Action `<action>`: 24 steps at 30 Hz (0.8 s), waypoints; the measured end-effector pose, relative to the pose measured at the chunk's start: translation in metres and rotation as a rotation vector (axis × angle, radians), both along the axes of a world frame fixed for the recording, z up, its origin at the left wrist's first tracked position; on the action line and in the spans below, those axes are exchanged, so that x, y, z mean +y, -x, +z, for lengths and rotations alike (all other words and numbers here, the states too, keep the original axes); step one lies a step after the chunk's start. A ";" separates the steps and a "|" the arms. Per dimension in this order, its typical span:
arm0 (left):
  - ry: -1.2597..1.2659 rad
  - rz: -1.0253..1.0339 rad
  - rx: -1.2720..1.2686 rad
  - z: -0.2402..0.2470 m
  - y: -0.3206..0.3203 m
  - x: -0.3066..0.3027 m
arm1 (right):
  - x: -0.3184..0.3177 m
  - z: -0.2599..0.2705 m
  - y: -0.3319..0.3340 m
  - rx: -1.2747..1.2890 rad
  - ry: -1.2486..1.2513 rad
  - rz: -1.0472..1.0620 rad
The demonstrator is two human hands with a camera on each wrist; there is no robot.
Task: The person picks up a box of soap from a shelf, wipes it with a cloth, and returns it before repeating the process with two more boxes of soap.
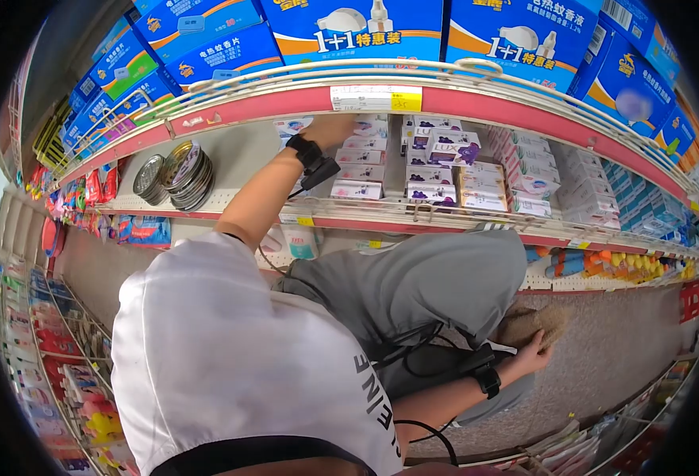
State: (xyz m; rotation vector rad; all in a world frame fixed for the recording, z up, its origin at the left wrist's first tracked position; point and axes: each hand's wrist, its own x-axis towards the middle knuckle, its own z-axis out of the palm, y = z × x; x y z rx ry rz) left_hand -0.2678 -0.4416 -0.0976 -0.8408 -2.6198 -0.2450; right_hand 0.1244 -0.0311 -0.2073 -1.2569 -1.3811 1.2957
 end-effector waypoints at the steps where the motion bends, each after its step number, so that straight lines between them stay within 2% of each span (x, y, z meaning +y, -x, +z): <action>1: 0.016 -0.009 -0.006 0.008 -0.008 0.002 | 0.001 -0.001 -0.001 -0.003 -0.018 0.010; 5: 0.051 -0.133 -0.160 0.053 -0.053 0.009 | -0.002 0.001 0.002 0.006 -0.037 0.012; 8: -0.010 -0.073 -0.445 0.072 -0.071 0.013 | -0.008 0.010 0.008 -0.009 -0.006 -0.019; 14: -0.054 -0.132 -0.365 0.057 -0.072 0.007 | -0.004 0.005 0.006 -0.075 -0.051 0.015; 20: 0.126 -0.021 -0.344 0.077 -0.089 0.020 | 0.000 -0.005 0.004 -0.072 -0.110 0.016; 24: -0.018 -0.169 -0.263 0.091 -0.113 0.049 | 0.007 -0.014 0.000 -0.046 -0.159 0.042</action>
